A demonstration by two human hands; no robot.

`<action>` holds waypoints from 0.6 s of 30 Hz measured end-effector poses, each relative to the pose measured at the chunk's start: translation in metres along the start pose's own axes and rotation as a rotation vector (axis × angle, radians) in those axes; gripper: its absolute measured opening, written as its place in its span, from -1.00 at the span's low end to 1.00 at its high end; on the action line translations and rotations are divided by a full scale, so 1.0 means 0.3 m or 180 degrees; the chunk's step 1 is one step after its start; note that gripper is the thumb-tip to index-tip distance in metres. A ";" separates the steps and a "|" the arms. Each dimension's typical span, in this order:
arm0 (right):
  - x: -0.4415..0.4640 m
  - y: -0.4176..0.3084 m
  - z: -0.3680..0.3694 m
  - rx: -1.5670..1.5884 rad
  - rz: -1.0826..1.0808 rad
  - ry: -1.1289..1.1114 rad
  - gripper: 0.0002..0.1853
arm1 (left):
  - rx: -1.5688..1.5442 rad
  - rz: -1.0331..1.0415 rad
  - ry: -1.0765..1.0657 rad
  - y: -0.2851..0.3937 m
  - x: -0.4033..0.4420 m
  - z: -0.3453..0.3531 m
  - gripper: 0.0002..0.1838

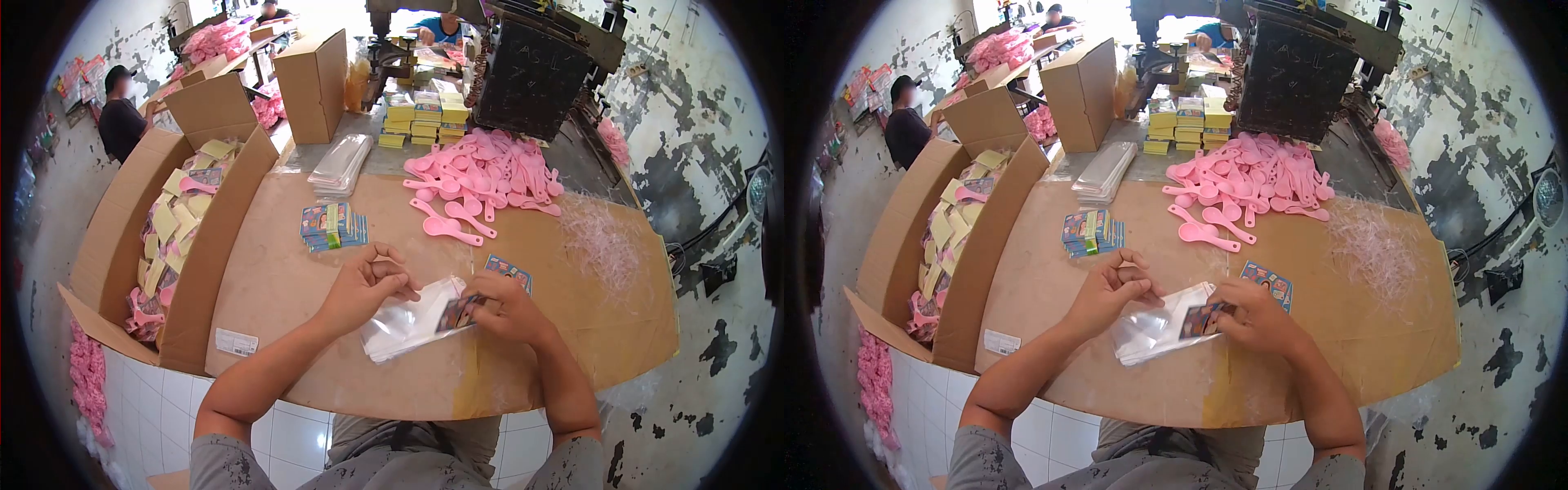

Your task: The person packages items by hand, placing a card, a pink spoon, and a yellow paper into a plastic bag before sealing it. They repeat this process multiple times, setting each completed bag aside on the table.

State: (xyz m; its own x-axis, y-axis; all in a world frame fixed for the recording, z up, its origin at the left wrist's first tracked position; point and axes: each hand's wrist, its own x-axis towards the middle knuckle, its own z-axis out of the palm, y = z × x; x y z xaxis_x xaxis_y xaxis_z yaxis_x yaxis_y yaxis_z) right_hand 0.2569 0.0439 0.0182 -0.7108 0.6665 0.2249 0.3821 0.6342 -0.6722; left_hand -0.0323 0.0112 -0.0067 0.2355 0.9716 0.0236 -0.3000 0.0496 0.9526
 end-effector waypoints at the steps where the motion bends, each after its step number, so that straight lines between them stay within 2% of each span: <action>1: 0.000 -0.008 -0.008 0.0136 0.0182 0.0124 -0.77 | 0.0068 -0.0047 -0.0043 0.022 -0.010 0.013 -0.70; 4: 0.009 -0.010 0.010 0.0235 0.0447 0.0885 -0.82 | 0.0223 -0.0054 -0.0137 0.015 -0.021 0.038 -0.63; 7: 0.015 0.009 0.030 0.1683 0.0573 0.1443 -0.81 | 0.0526 -0.0060 -0.0196 0.001 -0.028 0.043 -0.56; 10: 0.007 0.012 0.017 0.1744 0.0538 0.1362 -0.73 | 0.0633 -0.0122 -0.0187 -0.011 -0.031 0.050 -0.50; 13: -0.001 0.013 0.000 0.0661 0.0095 0.0818 -0.64 | 0.0795 -0.0056 -0.0255 -0.014 -0.034 0.059 -0.46; 16: 0.002 0.008 -0.001 0.0183 -0.0139 0.0258 -0.62 | 0.1106 0.0026 -0.0419 -0.019 -0.043 0.072 -0.42; 18: 0.012 -0.035 0.047 0.0618 0.0035 0.0588 -0.64 | 0.1402 0.0050 -0.0550 -0.021 -0.049 0.081 -0.42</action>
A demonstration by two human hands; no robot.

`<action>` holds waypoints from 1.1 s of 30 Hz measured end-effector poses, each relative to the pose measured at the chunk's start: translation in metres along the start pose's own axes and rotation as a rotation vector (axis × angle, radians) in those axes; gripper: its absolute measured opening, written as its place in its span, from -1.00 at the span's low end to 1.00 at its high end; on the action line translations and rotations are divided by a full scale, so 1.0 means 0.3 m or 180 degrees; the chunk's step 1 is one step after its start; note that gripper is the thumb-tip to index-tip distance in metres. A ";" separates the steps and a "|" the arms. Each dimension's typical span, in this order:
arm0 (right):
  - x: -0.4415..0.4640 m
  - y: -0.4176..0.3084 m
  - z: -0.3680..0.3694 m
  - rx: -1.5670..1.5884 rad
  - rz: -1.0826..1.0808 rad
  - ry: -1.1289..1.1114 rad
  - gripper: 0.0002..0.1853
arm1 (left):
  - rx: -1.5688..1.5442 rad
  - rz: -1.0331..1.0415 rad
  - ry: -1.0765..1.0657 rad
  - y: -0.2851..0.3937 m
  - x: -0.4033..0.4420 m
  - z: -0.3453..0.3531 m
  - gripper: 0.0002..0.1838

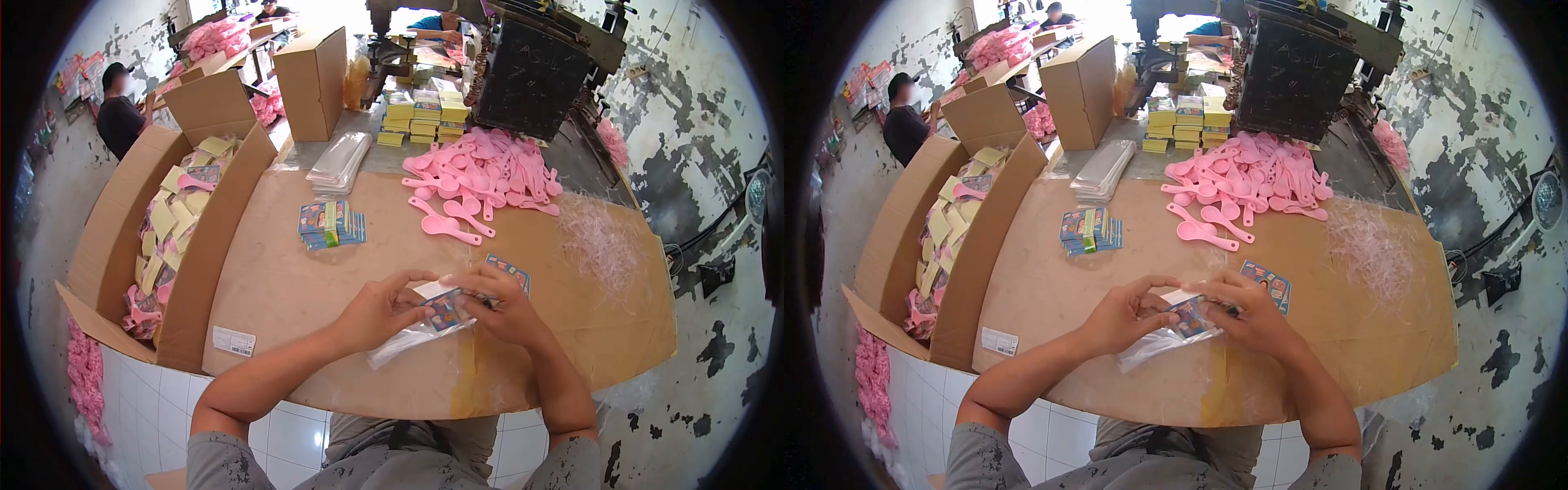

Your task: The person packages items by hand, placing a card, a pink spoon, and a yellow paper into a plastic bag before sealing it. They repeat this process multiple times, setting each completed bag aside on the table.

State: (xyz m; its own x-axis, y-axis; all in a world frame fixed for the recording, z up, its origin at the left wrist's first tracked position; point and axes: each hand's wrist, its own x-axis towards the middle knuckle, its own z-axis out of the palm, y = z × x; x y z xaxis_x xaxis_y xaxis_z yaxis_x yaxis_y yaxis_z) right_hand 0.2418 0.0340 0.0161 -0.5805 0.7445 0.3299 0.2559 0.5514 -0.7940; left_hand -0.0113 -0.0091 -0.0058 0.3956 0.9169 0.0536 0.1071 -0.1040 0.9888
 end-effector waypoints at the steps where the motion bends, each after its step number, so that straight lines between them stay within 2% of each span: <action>1: 0.000 -0.014 0.028 0.0212 0.0087 0.0173 -0.64 | 0.0084 0.0015 -0.0037 0.007 -0.002 0.002 -0.43; 4: 0.000 -0.020 0.060 0.1351 0.0744 0.0567 -0.66 | 0.0043 0.0054 0.0001 0.018 -0.004 0.004 -0.46; 7: -0.006 0.017 0.039 0.0960 0.1040 0.0419 -0.68 | -0.0381 0.0102 0.0237 -0.001 0.004 0.001 -0.47; 10: 0.016 0.017 0.030 -0.0053 -0.0240 -0.0066 -0.67 | -0.0368 0.0095 0.0272 -0.010 -0.001 -0.013 -0.49; 13: 0.067 0.041 0.007 0.0296 0.0597 -0.0166 -0.65 | -0.0452 -0.0069 0.0292 -0.011 -0.001 -0.014 -0.53; 16: 0.128 0.188 -0.015 -0.1976 -0.0087 0.0450 -0.64 | -0.0647 -0.0210 0.0301 0.000 0.004 -0.016 -0.58; 19: 0.171 0.218 -0.023 -0.2521 0.0215 0.0380 -0.62 | -0.0749 -0.0237 0.0254 -0.016 0.009 -0.025 -0.61; 22: 0.185 0.220 -0.032 -0.2544 0.0070 0.0372 -0.65 | -0.0899 -0.0171 0.0329 -0.017 0.006 -0.031 -0.63; 25: 0.170 0.144 -0.053 -0.0785 0.0358 0.0253 -0.72 | -0.0927 -0.0037 0.0453 -0.022 0.005 -0.042 -0.63; 29: 0.109 0.012 -0.111 -0.0411 0.0056 0.0410 -0.82 | -0.0954 -0.0043 0.0493 -0.029 0.010 -0.048 -0.60; 33: 0.070 -0.010 -0.123 -0.0123 -0.0005 0.0517 -0.84 | -0.0817 -0.0093 0.0460 -0.026 0.012 -0.039 -0.62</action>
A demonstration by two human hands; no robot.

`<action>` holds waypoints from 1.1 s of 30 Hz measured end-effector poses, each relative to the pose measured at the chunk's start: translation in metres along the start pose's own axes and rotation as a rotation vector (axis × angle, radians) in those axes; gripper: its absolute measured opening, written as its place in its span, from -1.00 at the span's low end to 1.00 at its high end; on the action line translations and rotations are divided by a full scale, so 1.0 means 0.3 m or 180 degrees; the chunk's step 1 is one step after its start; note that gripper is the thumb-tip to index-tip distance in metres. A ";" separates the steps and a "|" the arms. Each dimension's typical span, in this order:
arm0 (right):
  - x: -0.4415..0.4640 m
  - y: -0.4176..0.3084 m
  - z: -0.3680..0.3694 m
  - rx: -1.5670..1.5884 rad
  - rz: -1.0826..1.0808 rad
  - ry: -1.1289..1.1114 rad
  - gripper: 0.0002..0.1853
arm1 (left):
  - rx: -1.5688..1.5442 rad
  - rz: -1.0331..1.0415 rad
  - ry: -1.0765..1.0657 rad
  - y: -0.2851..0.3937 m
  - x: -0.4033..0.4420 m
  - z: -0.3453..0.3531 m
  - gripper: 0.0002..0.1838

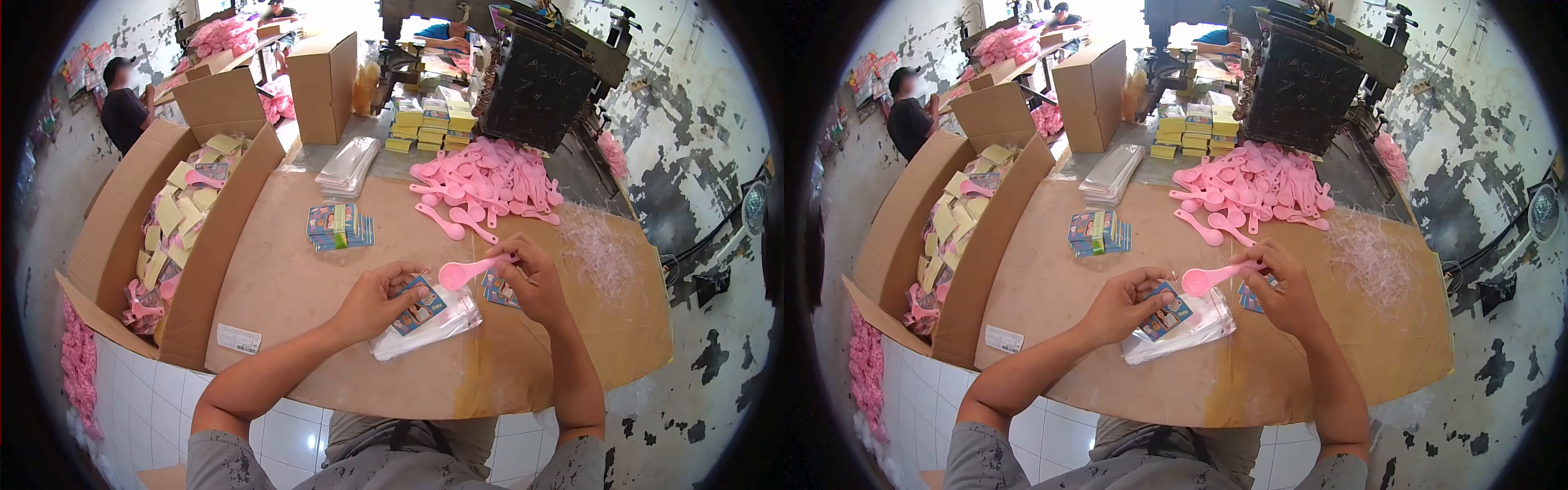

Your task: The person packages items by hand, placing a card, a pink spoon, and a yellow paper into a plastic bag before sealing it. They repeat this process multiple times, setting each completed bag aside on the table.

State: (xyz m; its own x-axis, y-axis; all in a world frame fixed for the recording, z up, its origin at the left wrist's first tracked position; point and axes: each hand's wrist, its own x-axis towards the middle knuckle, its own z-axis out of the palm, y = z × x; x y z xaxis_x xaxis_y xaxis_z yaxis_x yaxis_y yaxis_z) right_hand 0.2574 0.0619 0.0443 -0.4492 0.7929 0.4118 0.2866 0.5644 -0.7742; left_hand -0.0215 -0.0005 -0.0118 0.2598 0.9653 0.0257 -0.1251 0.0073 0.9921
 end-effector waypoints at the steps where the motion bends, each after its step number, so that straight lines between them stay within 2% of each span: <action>1: -0.006 0.001 0.003 0.0025 -0.0014 0.0014 -0.84 | 0.0040 -0.0071 -0.0053 0.008 -0.003 0.002 -0.63; 4: -0.015 -0.027 0.017 -0.0331 -0.0260 -0.0182 -0.84 | 0.0206 -0.0245 -0.0166 0.037 -0.012 0.013 -0.66; 7: -0.029 -0.019 0.030 -0.0482 0.0017 -0.0448 -0.60 | 0.0336 -0.0293 -0.0208 0.031 -0.013 0.019 -0.67; 10: -0.035 -0.058 0.114 -0.0546 -0.0429 -0.0114 -0.32 | 0.0156 -0.0170 -0.0300 -0.015 -0.010 0.024 -0.67; 13: -0.078 -0.098 0.167 0.0074 -0.0252 -0.0738 -0.19 | -0.0101 0.0003 -0.0475 -0.011 -0.012 0.035 -0.67; 16: -0.048 -0.112 0.150 0.3286 0.0665 -0.1157 -0.30 | -0.0244 -0.0194 -0.0782 0.040 -0.022 0.021 -0.65; 18: -0.020 -0.083 0.108 0.2202 0.0067 -0.0997 -0.44 | -0.0309 -0.0518 -0.1017 0.074 -0.029 0.006 -0.64; 19: -0.008 -0.077 0.094 0.1652 -0.0232 -0.0913 -0.50 | -0.0312 -0.0501 -0.1129 0.073 -0.029 0.002 -0.62; 21: -0.004 -0.116 0.077 0.0807 -0.0591 -0.1174 -0.67 | -0.0308 -0.0467 -0.1350 0.069 -0.029 -0.005 -0.60; 22: -0.001 -0.143 0.070 0.0387 -0.0768 -0.1293 -0.75 | -0.0485 -0.0217 -0.1239 0.065 -0.034 0.005 -0.59; 24: 0.011 -0.170 0.061 0.1139 -0.0686 -0.1186 -0.85 | -0.0834 0.0281 -0.1024 0.052 -0.043 0.038 -0.57; 25: 0.018 -0.189 0.052 0.1507 -0.0638 -0.1127 -0.89 | -0.0356 0.0649 -0.0853 0.057 -0.042 0.039 -0.55; 27: 0.039 -0.266 0.019 0.0068 -0.1069 -0.1042 -0.90 | 0.0608 0.1380 -0.0485 0.077 -0.044 0.037 -0.51; 28: 0.045 -0.300 0.012 -0.0650 -0.1272 -0.0975 -0.91 | 0.0671 0.1423 -0.0593 0.088 -0.052 0.032 -0.49; 30: 0.033 -0.339 0.023 -0.0560 -0.0815 -0.0734 -0.92 | 0.0789 0.1509 -0.0797 0.110 -0.072 0.025 -0.44; 31: 0.028 -0.350 0.033 -0.0516 -0.0589 -0.0622 -0.92 | 0.0890 0.1339 -0.0813 0.116 -0.082 0.030 -0.42; 33: 0.024 -0.349 0.062 -0.0578 -0.0590 -0.0428 -0.91 | 0.1093 0.0989 -0.0853 0.122 -0.097 0.041 -0.37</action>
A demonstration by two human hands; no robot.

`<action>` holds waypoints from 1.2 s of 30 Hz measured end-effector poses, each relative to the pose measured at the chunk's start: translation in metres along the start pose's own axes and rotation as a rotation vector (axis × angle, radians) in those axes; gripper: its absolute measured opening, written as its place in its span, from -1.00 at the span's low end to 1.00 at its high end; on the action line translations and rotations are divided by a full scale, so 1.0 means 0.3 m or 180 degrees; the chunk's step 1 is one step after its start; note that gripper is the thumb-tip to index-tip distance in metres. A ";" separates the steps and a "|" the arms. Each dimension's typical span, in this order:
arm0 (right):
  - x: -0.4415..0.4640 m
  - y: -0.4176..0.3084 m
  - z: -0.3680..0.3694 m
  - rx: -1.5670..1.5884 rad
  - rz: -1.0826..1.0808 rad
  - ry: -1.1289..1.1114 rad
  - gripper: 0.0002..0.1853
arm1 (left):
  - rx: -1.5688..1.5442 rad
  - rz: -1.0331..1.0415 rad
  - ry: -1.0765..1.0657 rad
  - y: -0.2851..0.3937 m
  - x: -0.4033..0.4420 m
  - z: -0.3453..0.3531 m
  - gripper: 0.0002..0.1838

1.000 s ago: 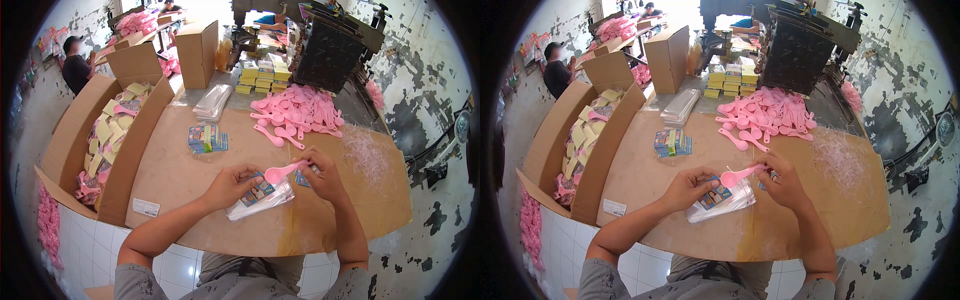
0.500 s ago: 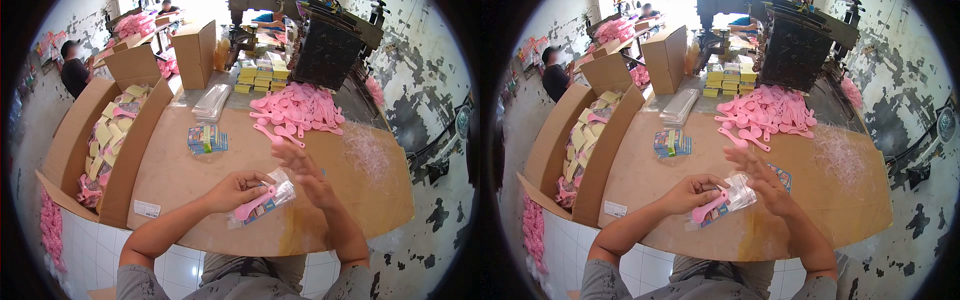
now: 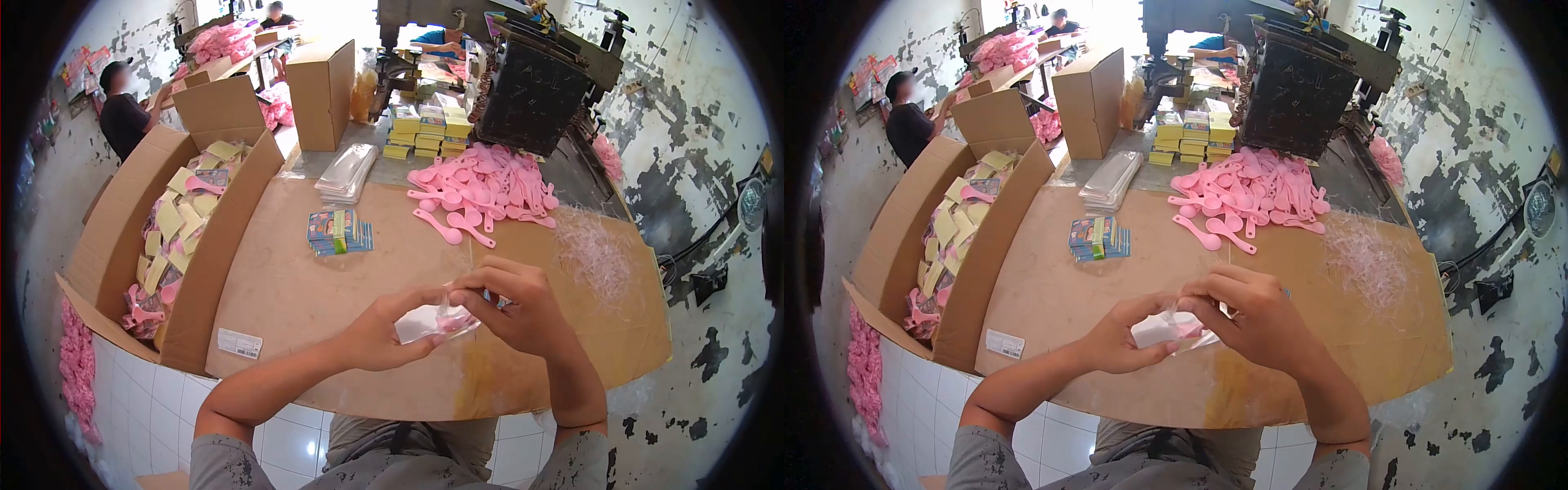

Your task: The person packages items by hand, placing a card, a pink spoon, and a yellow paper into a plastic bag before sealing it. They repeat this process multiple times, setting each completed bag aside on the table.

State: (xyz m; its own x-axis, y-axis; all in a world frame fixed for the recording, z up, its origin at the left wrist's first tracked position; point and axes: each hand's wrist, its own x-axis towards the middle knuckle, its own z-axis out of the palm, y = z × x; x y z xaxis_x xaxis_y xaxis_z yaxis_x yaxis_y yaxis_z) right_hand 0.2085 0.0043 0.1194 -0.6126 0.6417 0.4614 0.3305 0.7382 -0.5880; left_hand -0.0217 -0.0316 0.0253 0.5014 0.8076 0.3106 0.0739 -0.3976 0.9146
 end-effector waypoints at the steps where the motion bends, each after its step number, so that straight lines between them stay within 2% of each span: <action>1: -0.001 0.003 0.013 -0.0038 0.0009 0.0095 -0.90 | 0.0000 0.0145 0.0033 0.001 0.004 0.004 -0.36; 4: -0.008 0.027 0.042 -0.0086 0.0095 0.0458 -0.89 | -0.0105 0.0460 0.0206 0.007 0.018 0.025 -0.36; 6: -0.010 0.023 0.047 -0.0139 0.0159 0.0419 -0.88 | -0.0301 0.0527 0.0380 0.018 0.015 0.041 -0.39; 9: -0.008 0.020 0.062 -0.0123 0.0207 0.0307 -0.88 | -0.0704 -0.0125 0.0468 0.022 0.010 0.057 -0.47; 12: -0.004 0.007 0.078 -0.0046 0.0214 0.0182 -0.89 | -0.0502 0.0004 0.0617 -0.024 0.014 0.068 -0.52; 15: 0.001 0.007 0.083 0.0027 0.0125 0.0225 -0.87 | -0.0639 -0.0156 0.0481 -0.033 0.018 0.053 -0.55; 19: 0.000 0.049 0.100 -0.0009 0.0170 0.0513 -0.84 | -0.1181 -0.0471 0.0466 0.004 0.026 0.036 -0.59; 21: 0.003 0.081 0.120 -0.0440 -0.0444 0.0834 -0.80 | -0.1407 -0.0738 0.0520 0.025 0.023 0.028 -0.59; 22: 0.006 0.087 0.126 -0.0652 -0.0752 0.0989 -0.78 | -0.1135 -0.0520 0.0667 0.010 0.021 0.034 -0.58; 24: 0.006 0.058 0.118 -0.1249 -0.1011 0.0765 -0.74 | -0.0588 -0.0084 0.0944 -0.028 0.020 0.054 -0.56; 30: 0.004 0.052 0.141 -0.2284 -0.1425 0.0469 -0.72 | 0.0690 -0.0340 0.0721 0.010 -0.001 0.045 -0.46; 34: 0.002 0.054 0.140 -0.2650 -0.1408 0.0166 -0.74 | 0.1050 -0.0154 0.0572 0.000 -0.001 0.051 -0.42; 36: 0.010 0.064 0.125 -0.2525 -0.1099 0.0233 -0.73 | 0.1047 -0.0128 0.0382 -0.003 -0.004 0.059 -0.39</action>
State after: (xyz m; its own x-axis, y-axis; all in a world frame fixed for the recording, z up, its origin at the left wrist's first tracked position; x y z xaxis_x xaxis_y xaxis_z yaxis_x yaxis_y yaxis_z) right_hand 0.1861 0.0126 0.0846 -0.7321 0.3468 0.5863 0.5544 0.8035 0.2170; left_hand -0.0071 -0.0401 0.0194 0.3890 0.8631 0.3220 0.3750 -0.4676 0.8004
